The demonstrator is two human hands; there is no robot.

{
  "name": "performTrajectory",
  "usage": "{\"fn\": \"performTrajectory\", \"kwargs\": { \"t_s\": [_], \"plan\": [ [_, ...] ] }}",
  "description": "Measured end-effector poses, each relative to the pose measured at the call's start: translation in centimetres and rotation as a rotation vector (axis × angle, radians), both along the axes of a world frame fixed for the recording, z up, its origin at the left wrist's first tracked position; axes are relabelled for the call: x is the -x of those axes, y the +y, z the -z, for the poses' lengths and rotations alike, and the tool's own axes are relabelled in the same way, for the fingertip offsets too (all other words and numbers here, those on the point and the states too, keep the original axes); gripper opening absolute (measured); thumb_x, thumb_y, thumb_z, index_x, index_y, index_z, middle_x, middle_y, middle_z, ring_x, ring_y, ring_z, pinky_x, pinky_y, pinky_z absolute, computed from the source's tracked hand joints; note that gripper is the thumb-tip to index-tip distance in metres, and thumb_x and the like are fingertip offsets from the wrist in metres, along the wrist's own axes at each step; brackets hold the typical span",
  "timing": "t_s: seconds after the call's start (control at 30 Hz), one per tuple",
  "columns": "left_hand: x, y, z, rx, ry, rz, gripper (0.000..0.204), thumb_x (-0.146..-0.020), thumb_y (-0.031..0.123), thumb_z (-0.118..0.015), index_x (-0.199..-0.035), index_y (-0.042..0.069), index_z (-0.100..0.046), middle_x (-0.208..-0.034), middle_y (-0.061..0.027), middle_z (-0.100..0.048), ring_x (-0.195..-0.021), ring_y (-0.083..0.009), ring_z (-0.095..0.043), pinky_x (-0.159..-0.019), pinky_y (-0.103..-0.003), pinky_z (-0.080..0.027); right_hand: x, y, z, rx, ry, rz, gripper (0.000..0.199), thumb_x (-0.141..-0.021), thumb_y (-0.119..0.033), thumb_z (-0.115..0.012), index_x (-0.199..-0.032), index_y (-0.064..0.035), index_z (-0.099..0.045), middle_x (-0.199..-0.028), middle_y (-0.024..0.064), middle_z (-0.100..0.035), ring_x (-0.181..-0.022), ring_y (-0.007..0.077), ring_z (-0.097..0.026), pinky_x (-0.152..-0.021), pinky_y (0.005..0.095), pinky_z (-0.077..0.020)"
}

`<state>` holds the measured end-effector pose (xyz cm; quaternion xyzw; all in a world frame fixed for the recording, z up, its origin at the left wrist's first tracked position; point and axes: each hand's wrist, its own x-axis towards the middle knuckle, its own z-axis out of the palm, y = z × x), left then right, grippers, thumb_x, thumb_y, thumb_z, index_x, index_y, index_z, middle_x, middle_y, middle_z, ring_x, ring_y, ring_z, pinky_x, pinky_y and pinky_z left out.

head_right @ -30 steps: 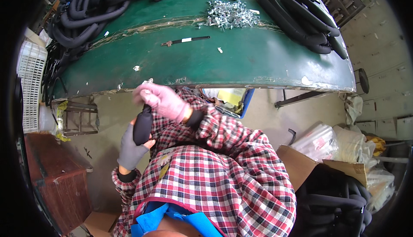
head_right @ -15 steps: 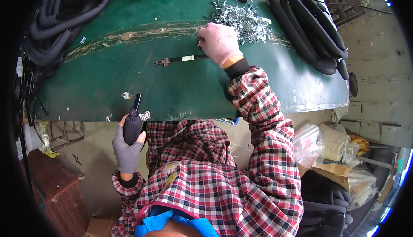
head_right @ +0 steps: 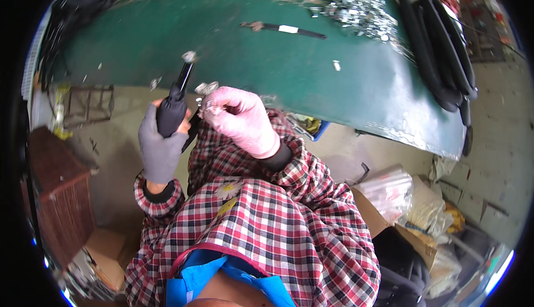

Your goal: The person repeatedly picks up black rubber hoses and metal clips from a green workbench. They insert the clips into the ends of the hoses and use a hammer to secure them in place. The person works on multiple hoses one at a time, placing finished pieces aside.

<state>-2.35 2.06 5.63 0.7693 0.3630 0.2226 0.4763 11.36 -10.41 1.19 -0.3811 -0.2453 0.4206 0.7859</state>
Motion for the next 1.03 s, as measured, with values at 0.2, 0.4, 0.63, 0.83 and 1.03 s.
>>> {"fn": "performTrajectory", "kwargs": {
  "t_s": [0.2,0.4,0.63,0.83,1.03],
  "plan": [
    [1.0,-0.1,0.4,0.053,-0.063,-0.090,0.034,-0.079,0.007,-0.075,-0.109,-0.002,-0.061,-0.089,-0.0107,-0.069,-0.080,-0.0167,-0.067,-0.074,-0.032,-0.054,3.1,2.9,2.1,0.005,-0.106,-0.044,0.004,-0.095,-0.004,-0.066,-0.097,-0.0007,-0.064,-0.082,-0.0015,-0.065,-0.073,0.0039,-0.056,-0.066,0.0224,-0.0483],
    [1.3,0.4,2.6,0.190,-0.137,-0.121,0.034,-0.081,0.004,-0.075,-0.111,-0.004,-0.060,-0.094,-0.0096,-0.069,-0.083,-0.0149,-0.067,-0.076,-0.031,-0.056,3.8,3.0,3.2,0.201,-0.617,0.131,0.008,-0.089,-0.002,-0.072,-0.096,-0.0034,-0.069,-0.083,0.0020,-0.069,-0.076,0.0058,-0.065,-0.064,0.0263,-0.0525],
    [1.1,0.9,3.8,0.206,-0.049,-0.121,0.036,-0.080,0.007,-0.077,-0.111,-0.003,-0.060,-0.095,-0.0098,-0.069,-0.083,-0.0149,-0.067,-0.074,-0.031,-0.055,5.3,1.9,3.3,0.291,-0.193,0.035,0.011,-0.087,0.001,-0.071,-0.097,-0.0028,-0.070,-0.082,-0.0020,-0.066,-0.073,0.0032,-0.058,-0.064,0.0215,-0.0496],
    [0.6,0.8,3.3,0.222,-0.034,-0.077,0.035,-0.080,0.001,-0.073,-0.112,-0.001,-0.060,-0.097,-0.0082,-0.070,-0.085,-0.0138,-0.067,-0.078,-0.029,-0.055,4.9,1.8,3.3,0.320,0.124,-0.002,0.010,-0.096,-0.003,-0.066,-0.106,0.0000,-0.066,-0.089,0.0013,-0.067,-0.077,0.0058,-0.061,-0.068,0.0206,-0.0511],
    [1.4,-0.2,3.8,0.295,-0.136,0.016,0.038,-0.081,-0.007,-0.065,-0.117,0.001,-0.057,-0.104,-0.0070,-0.069,-0.089,-0.0120,-0.065,-0.082,-0.027,-0.053,1.8,1.0,4.6,0.265,0.246,-0.321,0.013,-0.101,-0.010,-0.062,-0.111,-0.0016,-0.064,-0.096,0.0061,-0.071,-0.080,0.0110,-0.067,-0.070,0.0221,-0.0561]
  ]
}}
